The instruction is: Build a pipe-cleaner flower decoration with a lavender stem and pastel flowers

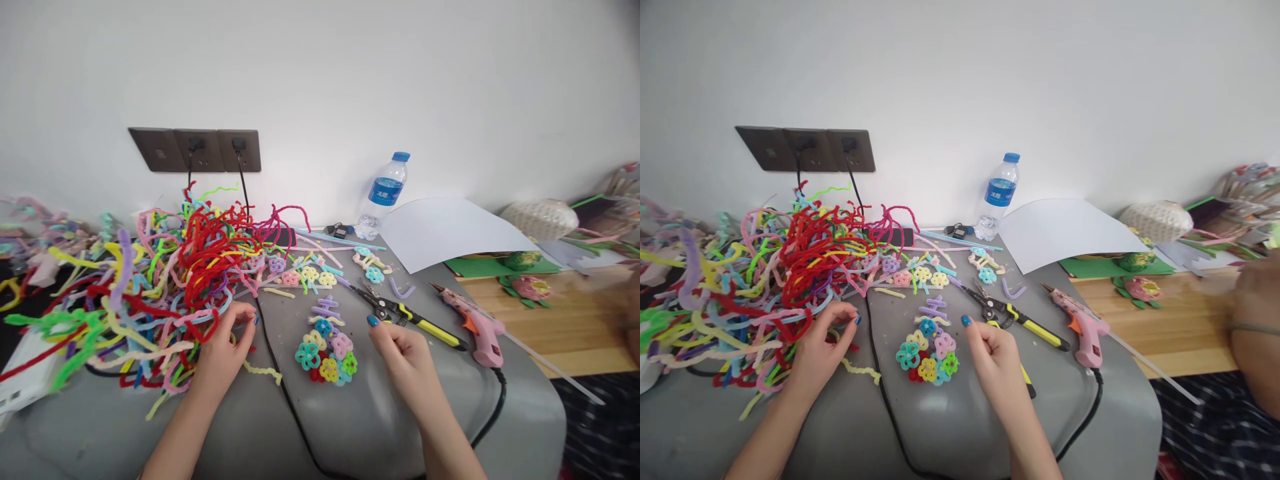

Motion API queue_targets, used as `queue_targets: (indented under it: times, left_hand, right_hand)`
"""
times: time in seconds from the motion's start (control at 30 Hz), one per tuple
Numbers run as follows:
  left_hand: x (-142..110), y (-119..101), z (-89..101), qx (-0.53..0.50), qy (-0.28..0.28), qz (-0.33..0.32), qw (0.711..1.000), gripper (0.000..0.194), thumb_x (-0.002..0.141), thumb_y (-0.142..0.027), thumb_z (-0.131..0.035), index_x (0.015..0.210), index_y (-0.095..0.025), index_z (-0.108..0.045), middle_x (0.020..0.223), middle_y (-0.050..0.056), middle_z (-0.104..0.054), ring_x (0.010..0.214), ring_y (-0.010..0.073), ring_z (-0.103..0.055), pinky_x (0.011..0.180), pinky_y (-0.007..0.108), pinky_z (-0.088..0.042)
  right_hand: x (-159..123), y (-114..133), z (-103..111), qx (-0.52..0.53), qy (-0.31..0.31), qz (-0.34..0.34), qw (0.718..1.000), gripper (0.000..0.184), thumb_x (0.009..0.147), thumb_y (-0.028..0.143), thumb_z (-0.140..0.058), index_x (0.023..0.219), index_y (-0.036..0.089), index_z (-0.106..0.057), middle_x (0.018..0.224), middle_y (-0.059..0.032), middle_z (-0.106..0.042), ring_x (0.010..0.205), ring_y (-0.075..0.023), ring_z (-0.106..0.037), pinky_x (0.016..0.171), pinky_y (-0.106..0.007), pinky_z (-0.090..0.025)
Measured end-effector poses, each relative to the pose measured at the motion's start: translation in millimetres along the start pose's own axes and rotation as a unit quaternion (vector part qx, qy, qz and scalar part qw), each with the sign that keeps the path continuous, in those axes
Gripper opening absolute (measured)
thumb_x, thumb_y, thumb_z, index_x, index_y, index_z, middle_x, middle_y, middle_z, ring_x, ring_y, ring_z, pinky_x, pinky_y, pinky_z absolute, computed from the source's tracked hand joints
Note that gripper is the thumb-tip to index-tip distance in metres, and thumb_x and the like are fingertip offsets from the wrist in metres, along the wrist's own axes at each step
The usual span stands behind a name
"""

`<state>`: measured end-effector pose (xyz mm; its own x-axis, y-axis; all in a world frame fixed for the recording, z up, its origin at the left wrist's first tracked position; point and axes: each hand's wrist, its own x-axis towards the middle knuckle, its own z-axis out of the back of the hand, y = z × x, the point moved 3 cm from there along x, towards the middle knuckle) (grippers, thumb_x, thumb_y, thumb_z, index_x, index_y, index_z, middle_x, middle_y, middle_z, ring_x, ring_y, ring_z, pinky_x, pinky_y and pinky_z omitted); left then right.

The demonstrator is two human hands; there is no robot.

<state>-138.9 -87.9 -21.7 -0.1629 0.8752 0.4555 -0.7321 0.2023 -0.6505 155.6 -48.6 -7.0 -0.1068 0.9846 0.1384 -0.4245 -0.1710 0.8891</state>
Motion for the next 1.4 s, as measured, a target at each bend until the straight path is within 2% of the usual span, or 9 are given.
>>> queue_targets:
  times: [0.2,0.33,0.5,0.7,0.8,0.9,1.1,1.23,1.4]
  left_hand:
    - [3,-3,-1.7,-0.004,0.005,-0.028,1.0,0.011,0.093,-0.022,-0.051,0.099,-0.024,-0.06,0.093,0.002,-0.07,0.084,0.0159,-0.071,0.079,0.026,-0.058]
    - [5,-4,-3.0,-0.012,0.011,-0.04,0.999,0.011,0.094,-0.022,-0.05,0.098,-0.024,-0.06,0.094,0.002,-0.068,0.086,0.016,-0.07,0.079,0.026,-0.058]
    - [3,-3,-2.6,0.004,0.01,-0.049,0.999,0.011,0.095,-0.02,-0.051,0.098,-0.024,-0.06,0.094,0.002,-0.068,0.085,0.0153,-0.07,0.079,0.025,-0.056]
    - [5,-8,-0.8,0.027,0.01,-0.084,0.996,0.013,0.096,-0.021,-0.051,0.099,-0.024,-0.063,0.097,0.004,-0.07,0.094,0.0191,-0.071,0.085,0.029,-0.056]
    - [6,-18,-0.1,0.032,0.021,-0.143,0.989,0.013,0.097,-0.018,-0.053,0.1,-0.024,-0.065,0.101,0.005,-0.071,0.099,0.0201,-0.069,0.09,0.031,-0.056]
    - [2,-38,1.2,0.017,0.016,-0.21,0.977,0.018,0.096,-0.013,-0.057,0.108,-0.025,-0.064,0.103,0.004,-0.071,0.101,0.0195,-0.068,0.092,0.031,-0.055]
    - [-10,-87,-1.2,-0.029,0.06,-0.248,0.967,0.029,0.1,-0.028,-0.058,0.129,-0.024,-0.056,0.121,0.01,-0.07,0.123,0.0246,-0.063,0.104,0.037,-0.053]
    - [-11,-101,-6.3,-0.076,0.143,-0.214,0.963,0.021,0.102,-0.032,-0.056,0.122,-0.027,-0.057,0.105,0.005,-0.076,0.1,0.0201,-0.074,0.091,0.029,-0.059]
    - [-12,-111,-7.1,-0.115,0.218,-0.155,0.957,0.016,0.102,-0.021,-0.047,0.097,-0.028,-0.06,0.079,-0.004,-0.073,0.066,0.0133,-0.071,0.064,0.018,-0.054]
  right_hand:
    - [47,-20,68,-0.18,-0.148,0.024,0.972,0.032,0.097,0.044,-0.044,0.074,0.023,-0.052,0.059,0.0029,-0.045,0.055,-0.0161,-0.042,0.052,-0.027,-0.032]
    - [95,-38,82,-0.333,-0.067,-0.054,0.939,0.013,0.083,0.031,-0.061,0.078,0.021,-0.067,0.066,-0.0029,-0.065,0.061,-0.0192,-0.058,0.056,-0.028,-0.037]
    - [126,-41,67,-0.365,-0.015,-0.093,0.926,0.021,0.069,0.013,-0.067,0.05,0.021,-0.06,0.05,-0.0018,-0.059,0.052,-0.0171,-0.054,0.053,-0.027,-0.034]
    - [94,12,99,-0.338,-0.111,-0.06,0.933,0.011,0.083,0.024,-0.06,0.075,0.021,-0.067,0.072,-0.0054,-0.072,0.064,-0.0197,-0.064,0.061,-0.03,-0.044]
    - [53,52,110,-0.118,-0.227,0.055,0.965,0.013,0.079,0.033,-0.071,0.08,0.022,-0.066,0.07,-0.0029,-0.07,0.06,-0.0185,-0.064,0.058,-0.029,-0.05]
    - [19,76,84,0.068,-0.147,0.121,0.979,0.023,0.081,0.036,-0.078,0.1,0.023,-0.072,0.076,-0.0015,-0.073,0.056,-0.0158,-0.067,0.055,-0.028,-0.057]
    - [-15,74,-9,0.229,0.12,0.039,0.965,0.015,0.086,0.035,-0.076,0.08,0.021,-0.072,0.071,-0.0035,-0.076,0.057,-0.017,-0.072,0.05,-0.023,-0.054]
    - [-24,63,-27,0.229,0.062,0.055,0.97,0.02,0.084,0.035,-0.079,0.073,0.021,-0.071,0.071,-0.0034,-0.075,0.064,-0.0175,-0.069,0.057,-0.025,-0.052]
    - [-32,57,-13,0.197,0.027,0.135,0.971,0.027,0.088,0.04,-0.079,0.069,0.022,-0.071,0.068,-0.0032,-0.071,0.066,-0.0174,-0.064,0.059,-0.026,-0.048]
